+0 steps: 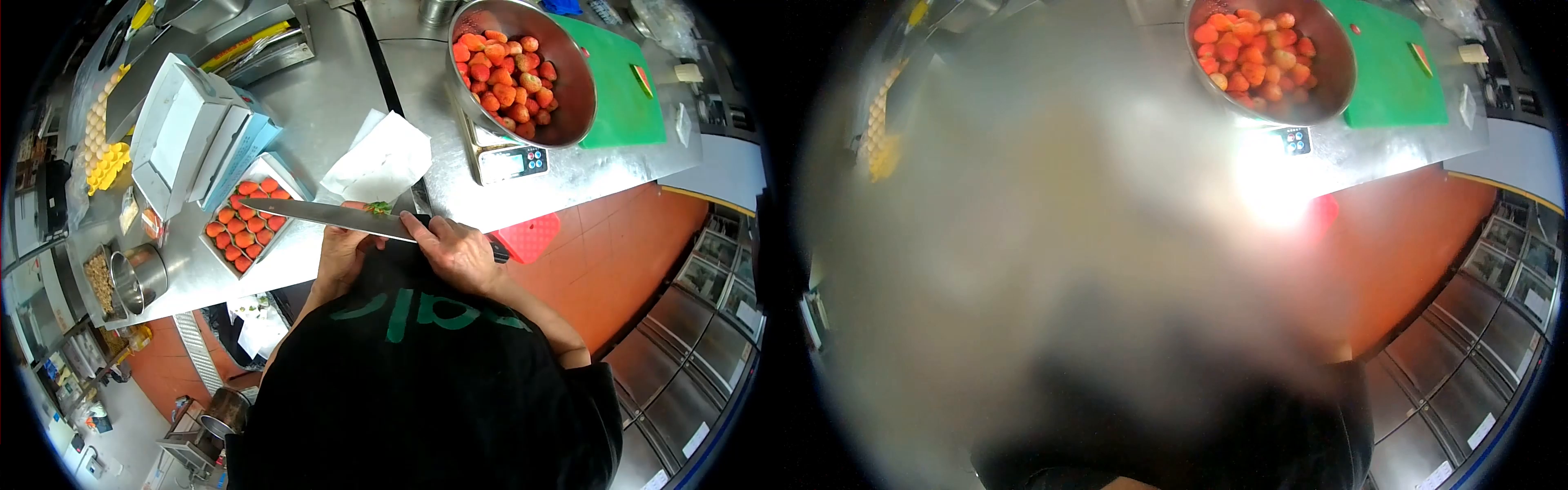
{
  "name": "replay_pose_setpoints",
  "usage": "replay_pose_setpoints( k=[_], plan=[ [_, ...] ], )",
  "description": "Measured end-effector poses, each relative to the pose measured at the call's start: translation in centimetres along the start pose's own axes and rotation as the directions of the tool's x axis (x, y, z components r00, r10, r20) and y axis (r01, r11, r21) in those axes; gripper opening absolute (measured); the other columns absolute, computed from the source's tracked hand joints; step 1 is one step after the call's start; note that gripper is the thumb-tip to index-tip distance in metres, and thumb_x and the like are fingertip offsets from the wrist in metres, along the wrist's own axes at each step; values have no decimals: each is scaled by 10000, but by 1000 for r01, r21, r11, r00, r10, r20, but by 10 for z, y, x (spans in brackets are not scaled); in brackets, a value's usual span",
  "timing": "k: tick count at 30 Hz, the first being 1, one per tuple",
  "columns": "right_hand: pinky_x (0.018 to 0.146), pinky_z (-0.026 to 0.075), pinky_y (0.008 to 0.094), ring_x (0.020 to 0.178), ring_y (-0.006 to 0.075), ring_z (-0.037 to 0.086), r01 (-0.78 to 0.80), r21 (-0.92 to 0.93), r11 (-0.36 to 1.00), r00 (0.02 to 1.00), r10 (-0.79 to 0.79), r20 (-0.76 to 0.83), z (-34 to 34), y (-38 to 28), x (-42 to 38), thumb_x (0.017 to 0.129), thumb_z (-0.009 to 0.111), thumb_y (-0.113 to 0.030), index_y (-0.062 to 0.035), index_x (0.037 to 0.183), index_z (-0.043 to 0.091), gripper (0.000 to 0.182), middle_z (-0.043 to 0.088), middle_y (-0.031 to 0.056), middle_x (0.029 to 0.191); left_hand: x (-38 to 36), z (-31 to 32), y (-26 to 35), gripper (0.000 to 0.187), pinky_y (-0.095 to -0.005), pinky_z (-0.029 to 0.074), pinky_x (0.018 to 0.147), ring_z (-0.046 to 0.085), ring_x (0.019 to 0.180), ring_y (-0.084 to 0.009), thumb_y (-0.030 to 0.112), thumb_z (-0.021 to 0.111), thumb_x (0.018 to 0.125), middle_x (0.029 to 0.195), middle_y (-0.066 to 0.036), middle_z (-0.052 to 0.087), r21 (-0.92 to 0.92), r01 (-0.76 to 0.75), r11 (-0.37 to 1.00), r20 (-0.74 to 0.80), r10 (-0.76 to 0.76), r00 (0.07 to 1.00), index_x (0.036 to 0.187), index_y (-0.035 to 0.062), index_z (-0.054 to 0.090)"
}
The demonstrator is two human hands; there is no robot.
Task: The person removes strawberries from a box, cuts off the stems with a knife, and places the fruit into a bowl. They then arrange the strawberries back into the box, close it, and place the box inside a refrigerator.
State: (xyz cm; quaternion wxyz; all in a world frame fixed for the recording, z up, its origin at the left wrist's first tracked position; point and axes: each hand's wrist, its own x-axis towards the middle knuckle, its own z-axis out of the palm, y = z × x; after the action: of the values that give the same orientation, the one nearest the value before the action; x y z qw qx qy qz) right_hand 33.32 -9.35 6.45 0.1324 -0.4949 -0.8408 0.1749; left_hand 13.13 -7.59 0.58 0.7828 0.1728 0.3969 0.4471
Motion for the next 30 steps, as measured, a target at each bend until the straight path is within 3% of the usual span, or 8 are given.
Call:
replay_pose_setpoints(
  k=[3, 9, 16, 19, 23, 26, 29, 30],
  plan=[
    [488, 491, 350, 606, 213, 595, 4, 5, 1000, 1000, -4, -2, -2, 3, 3, 797, 557, -61, -97, 1288, 504, 496, 519, 79, 738, 0, 8, 8, 187, -280, 517, 640, 619, 788, -190, -31, 589, 838, 926, -114, 630, 96, 16, 995, -86, -8, 996, 1017, 3, 548],
    [522, 506, 341, 650, 224, 600, 30, -42, 999, 999, -29, 26, 2, 0, 9, 773, 540, -43, -87, 1310, 483, 542, 514, 95, 759, 7, -10, -3, 187, -297, 531, 775, 630, 871, -184, -17, 617, 827, 972, -109, 636, 108, -73, 991, -86, 82, 993, 1010, 0, 583],
    [518, 503, 341, 639, 221, 592, 57, -36, 998, 998, -58, -21, 13, 9, 17, 762, 537, -32, -70, 1306, 480, 549, 512, 84, 750, 9, -8, -6, 184, -302, 527, 788, 631, 874, -192, -16, 622, 825, 958, -107, 637, 60, -63, 996, -115, 70, 991, 1004, -19, 576],
    [517, 501, 353, 617, 230, 588, 65, -29, 997, 996, -67, -58, 29, 21, 8, 769, 551, -33, -83, 1278, 504, 514, 518, 76, 725, 9, -15, -5, 175, -323, 528, 776, 632, 862, -204, -23, 603, 835, 938, -125, 635, 156, -89, 984, -125, 109, 986, 1005, -23, 559],
    [537, 504, 394, 606, 280, 598, -137, 39, 990, 981, 130, 142, 43, 39, -3, 797, 573, -56, -104, 1231, 538, 438, 549, 98, 722, 11, -21, 3, 175, -340, 524, 778, 633, 851, -223, -41, 578, 843, 964, -173, 626, 84, 50, 995, -210, -31, 977, 1010, -19, 530],
    [544, 505, 406, 599, 301, 600, -187, 106, 977, 979, 177, 102, 44, 42, -2, 817, 556, -55, -103, 1224, 539, 410, 569, 111, 741, 9, -6, 13, 231, -338, 517, 786, 633, 861, -224, -44, 586, 840, 1022, -167, 619, 108, -78, 991, -14, 80, 997, 1060, -19, 522],
    [497, 469, 347, 516, 254, 573, -267, 395, 879, 949, 312, -53, 44, 44, 9, 912, 533, -146, -78, 1075, 618, 196, 569, 97, 633, 10, 3, 19, 245, -335, 515, 786, 631, 861, -219, -35, 592, 844, 1018, -157, 625, 53, -79, 995, -46, 82, 996, 1081, -22, 532],
    [497, 469, 347, 516, 254, 573, -269, 395, 879, 947, 315, -57, 45, 51, 11, 912, 533, -146, -78, 1075, 618, 196, 569, 97, 633, 10, 5, 20, 245, -335, 515, 786, 631, 861, -219, -35, 592, 844, 1018, -157, 625, 56, -78, 995, -42, 80, 996, 1081, -22, 532]
  ],
)
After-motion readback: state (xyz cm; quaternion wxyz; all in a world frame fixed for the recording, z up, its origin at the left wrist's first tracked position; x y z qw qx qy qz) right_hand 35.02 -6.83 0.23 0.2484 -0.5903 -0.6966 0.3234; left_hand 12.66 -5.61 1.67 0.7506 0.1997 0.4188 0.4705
